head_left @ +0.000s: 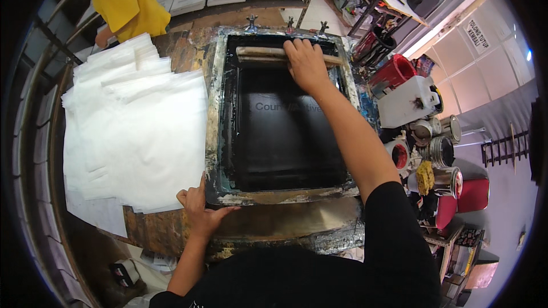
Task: The person performs a series of screen-printing cycles by placing a white sheet on a table, lowering a screen over it, and using a squeegee to spread ink before lifting the screen and moving the printed sheet aside.
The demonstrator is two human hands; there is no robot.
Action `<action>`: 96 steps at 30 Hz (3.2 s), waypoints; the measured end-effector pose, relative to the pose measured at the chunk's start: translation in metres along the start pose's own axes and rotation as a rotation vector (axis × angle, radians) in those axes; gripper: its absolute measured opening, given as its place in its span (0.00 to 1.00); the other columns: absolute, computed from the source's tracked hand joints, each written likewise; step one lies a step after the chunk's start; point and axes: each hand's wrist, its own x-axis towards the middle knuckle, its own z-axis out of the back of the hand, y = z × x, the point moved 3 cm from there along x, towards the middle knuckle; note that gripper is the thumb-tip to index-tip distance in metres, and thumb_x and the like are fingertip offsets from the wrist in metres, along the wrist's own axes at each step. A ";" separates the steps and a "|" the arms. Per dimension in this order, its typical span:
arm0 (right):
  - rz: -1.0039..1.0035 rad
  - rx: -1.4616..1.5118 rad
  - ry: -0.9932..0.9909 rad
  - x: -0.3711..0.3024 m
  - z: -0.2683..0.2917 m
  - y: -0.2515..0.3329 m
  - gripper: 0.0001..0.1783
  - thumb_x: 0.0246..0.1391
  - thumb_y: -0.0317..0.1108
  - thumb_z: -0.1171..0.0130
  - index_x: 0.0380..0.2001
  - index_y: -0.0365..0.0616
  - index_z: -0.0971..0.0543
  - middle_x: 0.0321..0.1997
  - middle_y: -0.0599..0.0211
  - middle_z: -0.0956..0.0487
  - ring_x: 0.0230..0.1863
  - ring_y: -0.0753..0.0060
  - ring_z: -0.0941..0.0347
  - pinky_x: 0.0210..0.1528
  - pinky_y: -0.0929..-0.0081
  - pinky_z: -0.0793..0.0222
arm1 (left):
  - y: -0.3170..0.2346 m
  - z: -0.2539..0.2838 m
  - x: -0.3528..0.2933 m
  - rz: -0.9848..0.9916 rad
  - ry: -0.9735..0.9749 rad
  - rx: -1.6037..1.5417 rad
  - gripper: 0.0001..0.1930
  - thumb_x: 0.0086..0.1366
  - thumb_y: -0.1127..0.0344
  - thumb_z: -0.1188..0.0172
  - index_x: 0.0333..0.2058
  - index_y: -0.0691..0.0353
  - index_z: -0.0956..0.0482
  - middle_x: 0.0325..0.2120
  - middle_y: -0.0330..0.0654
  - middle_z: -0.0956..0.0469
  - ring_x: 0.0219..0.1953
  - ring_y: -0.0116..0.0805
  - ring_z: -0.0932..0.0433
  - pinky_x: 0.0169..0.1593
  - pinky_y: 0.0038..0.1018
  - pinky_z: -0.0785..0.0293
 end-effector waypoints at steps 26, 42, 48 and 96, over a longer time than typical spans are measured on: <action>-0.007 0.086 0.174 -0.166 0.105 0.104 0.12 0.57 0.30 0.40 0.46 0.51 0.23 0.41 0.69 0.25 0.45 0.61 0.26 0.46 0.58 0.35 | -0.008 0.005 0.002 0.045 0.001 0.073 0.53 0.36 0.33 0.17 0.60 0.60 0.15 0.44 0.44 0.27 0.52 0.46 0.30 0.60 0.43 0.41; -0.080 0.225 0.195 -0.209 0.210 0.139 0.23 0.54 0.49 0.27 0.44 0.46 0.24 0.43 0.62 0.26 0.49 0.57 0.30 0.51 0.54 0.38 | -0.023 0.014 0.009 0.323 -0.063 -0.469 0.53 0.43 0.47 0.10 0.67 0.63 0.21 0.45 0.44 0.18 0.46 0.39 0.25 0.53 0.38 0.28; -0.029 0.174 -0.135 -0.143 0.258 0.105 0.24 0.48 0.49 0.25 0.38 0.47 0.24 0.38 0.62 0.26 0.43 0.52 0.29 0.47 0.54 0.36 | -0.055 0.044 0.060 0.158 -0.286 -1.000 0.47 0.63 0.65 0.19 0.73 0.75 0.37 0.53 0.48 0.17 0.55 0.34 0.18 0.62 0.31 0.23; -0.019 0.148 -0.279 -0.041 0.304 0.050 0.28 0.64 0.51 0.38 0.55 0.37 0.17 0.45 0.43 0.16 0.49 0.36 0.19 0.53 0.48 0.25 | -0.004 0.005 0.015 -0.206 0.292 0.348 0.60 0.55 0.19 0.34 0.75 0.58 0.33 0.76 0.58 0.39 0.81 0.62 0.48 0.80 0.68 0.67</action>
